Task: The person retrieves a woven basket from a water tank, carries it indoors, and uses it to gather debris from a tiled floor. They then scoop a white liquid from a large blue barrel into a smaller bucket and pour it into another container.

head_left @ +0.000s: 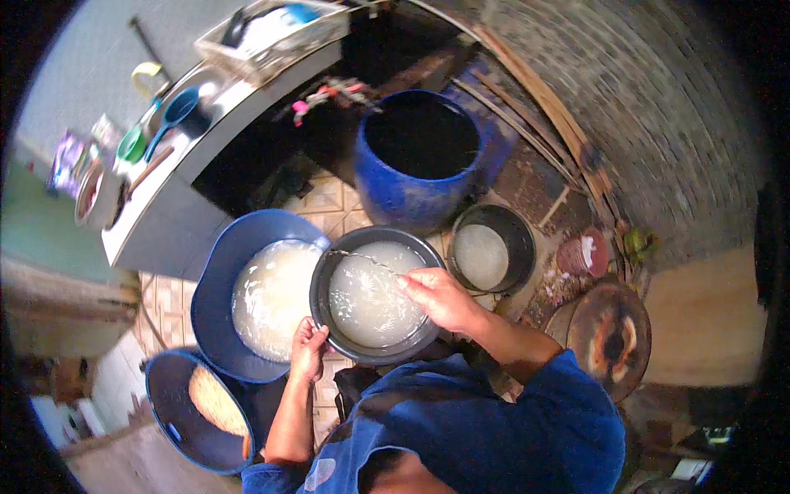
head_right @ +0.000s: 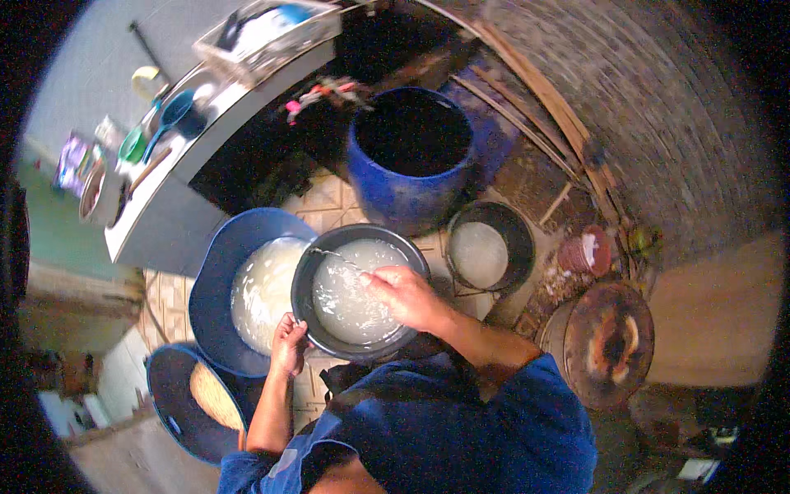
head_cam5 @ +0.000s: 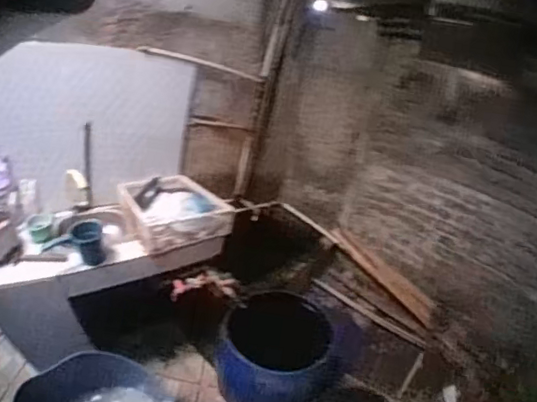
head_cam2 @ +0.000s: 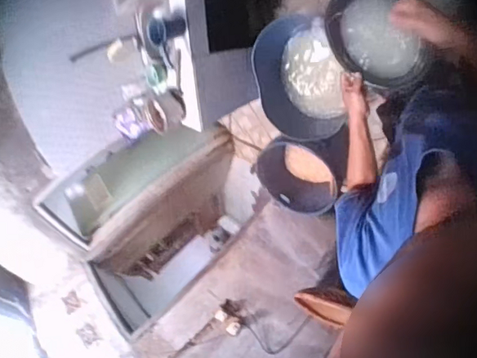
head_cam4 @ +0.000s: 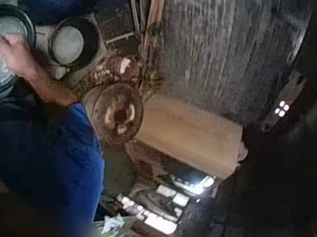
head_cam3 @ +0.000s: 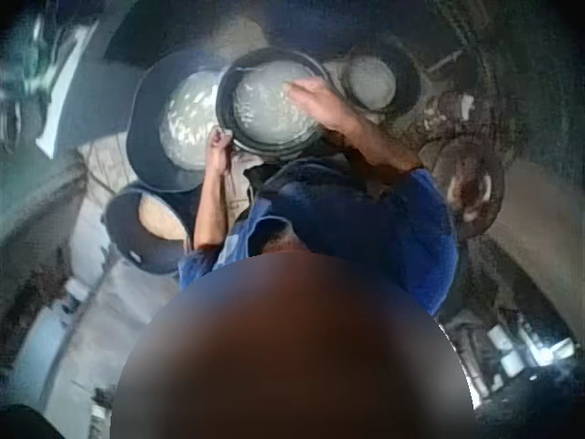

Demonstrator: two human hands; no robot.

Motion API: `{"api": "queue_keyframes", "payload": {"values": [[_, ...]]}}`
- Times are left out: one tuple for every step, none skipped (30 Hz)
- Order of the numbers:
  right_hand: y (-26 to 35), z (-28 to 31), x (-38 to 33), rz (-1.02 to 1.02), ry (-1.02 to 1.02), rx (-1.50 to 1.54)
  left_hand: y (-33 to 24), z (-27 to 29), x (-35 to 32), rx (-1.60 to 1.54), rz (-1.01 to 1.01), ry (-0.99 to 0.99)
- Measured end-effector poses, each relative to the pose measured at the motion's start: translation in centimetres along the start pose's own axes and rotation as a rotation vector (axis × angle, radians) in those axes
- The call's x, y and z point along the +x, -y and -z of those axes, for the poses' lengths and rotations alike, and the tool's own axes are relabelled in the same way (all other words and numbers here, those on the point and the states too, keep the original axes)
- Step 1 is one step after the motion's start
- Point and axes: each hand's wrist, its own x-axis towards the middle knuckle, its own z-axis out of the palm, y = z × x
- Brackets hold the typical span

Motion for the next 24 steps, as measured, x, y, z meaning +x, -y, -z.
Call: {"api": "queue_keyframes", "payload": {"values": [[-1.2,1.9,-1.0,-0.008,-0.083,0.028,-0.2,-2.5,0.8,0.033,0.013,0.035],[-2.5,3.7,-2.0,-0.016,-0.163,0.058,-0.2,-5.0,1.5,0.036,0.026,0.075],[-3.7,5.5,-3.0,-0.030,-0.239,0.077,-0.2,-7.7,2.3,0.041,0.033,0.119],[-5.0,7.6,-4.1,-0.002,-0.306,0.034,-0.1,-10.3,3.1,0.113,0.034,0.140],[-6.2,9.6,-5.1,-0.012,-0.367,0.055,0.3,-12.9,3.7,0.104,0.024,0.208],[-7.3,11.6,-5.9,-0.011,-0.427,0.068,0.6,-15.5,4.3,0.150,0.029,0.234],[-8.4,13.1,-6.7,-0.021,-0.490,0.075,0.9,-17.8,4.8,0.202,0.032,0.254],[-9.6,14.4,-7.7,0.042,-0.557,0.173,1.3,-20.1,5.2,0.202,0.036,0.282],[-10.5,15.9,-8.5,-0.003,-0.615,0.185,1.6,-22.3,5.6,0.260,0.000,0.323],[-11.5,17.5,-9.4,-0.006,-0.663,0.190,2.0,-24.5,5.9,0.269,-0.002,0.361],[-12.3,18.5,-10.1,-0.011,-0.708,0.193,2.3,-26.4,6.0,0.281,-0.006,0.394],[-13.0,19.4,-10.6,-0.056,-0.744,0.311,2.5,-28.2,6.3,0.283,0.002,0.434],[-13.7,20.3,-11.4,-0.033,-0.757,0.342,2.6,-30.0,6.4,0.328,-0.009,0.459],[-14.2,21.0,-12.1,-0.066,-0.787,0.371,2.4,-31.5,6.4,0.371,-0.020,0.482],[-14.8,21.7,-12.6,-0.095,-0.817,0.407,2.4,-33.0,6.5,0.425,-0.046,0.501],[-15.1,22.4,-12.9,-0.064,-0.852,0.412,2.2,-34.5,6.5,0.461,-0.039,0.532],[-15.4,23.0,-13.2,-0.035,-0.892,0.426,2.0,-35.9,6.4,0.482,-0.042,0.538],[-15.6,23.5,-13.4,-0.021,-0.918,0.455,1.8,-37.2,6.4,0.502,-0.049,0.546],[-15.7,24.1,-13.6,0.018,-0.959,0.463,1.6,-38.5,6.3,0.513,-0.071,0.569],[-15.8,24.6,-13.8,0.037,-0.983,0.487,1.3,-39.6,6.3,0.542,-0.083,0.584],[-15.9,24.9,-13.9,0.031,-1.008,0.518,0.9,-40.5,6.2,0.585,-0.095,0.589],[-16.0,25.3,-14.0,0.057,-1.020,0.554,0.6,-41.5,6.2,0.625,-0.118,0.603],[-16.1,25.4,-14.0,0.056,-1.036,0.601,0.3,-42.4,6.1,0.669,-0.151,0.613],[-16.3,25.6,-14.1,0.054,-1.052,0.648,0.0,-43.4,6.1,0.700,-0.184,0.632]]}}
